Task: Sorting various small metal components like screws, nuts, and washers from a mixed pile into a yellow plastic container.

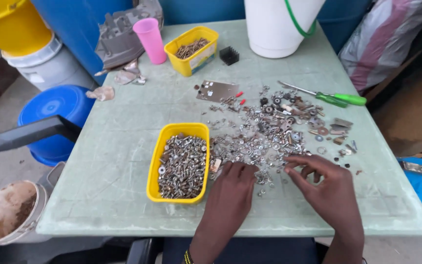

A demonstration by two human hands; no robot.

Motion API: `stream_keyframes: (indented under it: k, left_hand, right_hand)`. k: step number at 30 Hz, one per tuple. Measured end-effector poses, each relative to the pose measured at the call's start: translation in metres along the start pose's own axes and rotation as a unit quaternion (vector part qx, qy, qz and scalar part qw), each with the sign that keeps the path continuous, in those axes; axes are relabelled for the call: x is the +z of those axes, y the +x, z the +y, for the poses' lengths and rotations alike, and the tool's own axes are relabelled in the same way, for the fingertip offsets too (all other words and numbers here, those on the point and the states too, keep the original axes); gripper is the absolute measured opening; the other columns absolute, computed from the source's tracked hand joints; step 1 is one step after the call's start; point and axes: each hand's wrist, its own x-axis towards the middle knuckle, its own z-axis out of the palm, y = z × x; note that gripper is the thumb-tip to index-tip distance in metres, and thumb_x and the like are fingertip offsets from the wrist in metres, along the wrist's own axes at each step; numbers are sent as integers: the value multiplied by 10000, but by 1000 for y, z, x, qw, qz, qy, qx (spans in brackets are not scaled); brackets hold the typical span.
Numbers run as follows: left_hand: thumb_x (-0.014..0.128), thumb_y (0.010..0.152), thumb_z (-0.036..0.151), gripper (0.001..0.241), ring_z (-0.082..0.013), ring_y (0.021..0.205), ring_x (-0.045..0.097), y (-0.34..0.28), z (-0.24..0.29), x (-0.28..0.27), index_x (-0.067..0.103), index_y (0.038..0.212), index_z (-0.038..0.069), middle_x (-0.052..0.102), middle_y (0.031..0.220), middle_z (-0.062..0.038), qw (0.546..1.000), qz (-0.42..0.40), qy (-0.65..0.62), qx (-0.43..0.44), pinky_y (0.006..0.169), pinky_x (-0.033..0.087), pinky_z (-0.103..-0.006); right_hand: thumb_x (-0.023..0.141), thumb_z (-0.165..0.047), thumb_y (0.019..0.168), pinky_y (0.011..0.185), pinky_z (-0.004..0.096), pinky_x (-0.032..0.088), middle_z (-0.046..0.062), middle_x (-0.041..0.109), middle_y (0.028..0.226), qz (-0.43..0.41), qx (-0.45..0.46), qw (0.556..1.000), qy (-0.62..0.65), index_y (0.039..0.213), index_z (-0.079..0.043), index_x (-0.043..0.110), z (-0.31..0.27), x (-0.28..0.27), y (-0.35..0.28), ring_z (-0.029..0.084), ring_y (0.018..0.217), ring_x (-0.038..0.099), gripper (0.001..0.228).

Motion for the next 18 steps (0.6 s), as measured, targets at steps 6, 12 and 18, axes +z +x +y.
stream_keyframes:
  k: [6,12,18]
  left_hand:
    - [577,829,-8,228,-340,932,528,22,-10,12,708,994,78,634,917,-132,998,-1,67,22,725,469,-458]
    - [695,869,197,86,-315,949,512,23,-1,16,703,936,143,595,946,-53,992,-33,124,17,683,476,-477]
    - [684,838,156,90,-313,915,504,24,-5,17,739,906,178,609,920,-28,995,-23,93,10,668,460,-474]
  right_hand:
    - [768,-152,780,647,224,520,-53,783,848,-50,-14,999,0,995,-229,804,22,11,0,68,689,729,232]
    - [755,-220,780,799,280,491,-54,757,917,-108,11,993,-35,1008,-238,810,29,29,-2,139,868,702,235]
    - [776,-229,777,707,292,494,-46,747,815,-78,43,996,-22,896,-228,831,24,34,0,134,735,696,131]
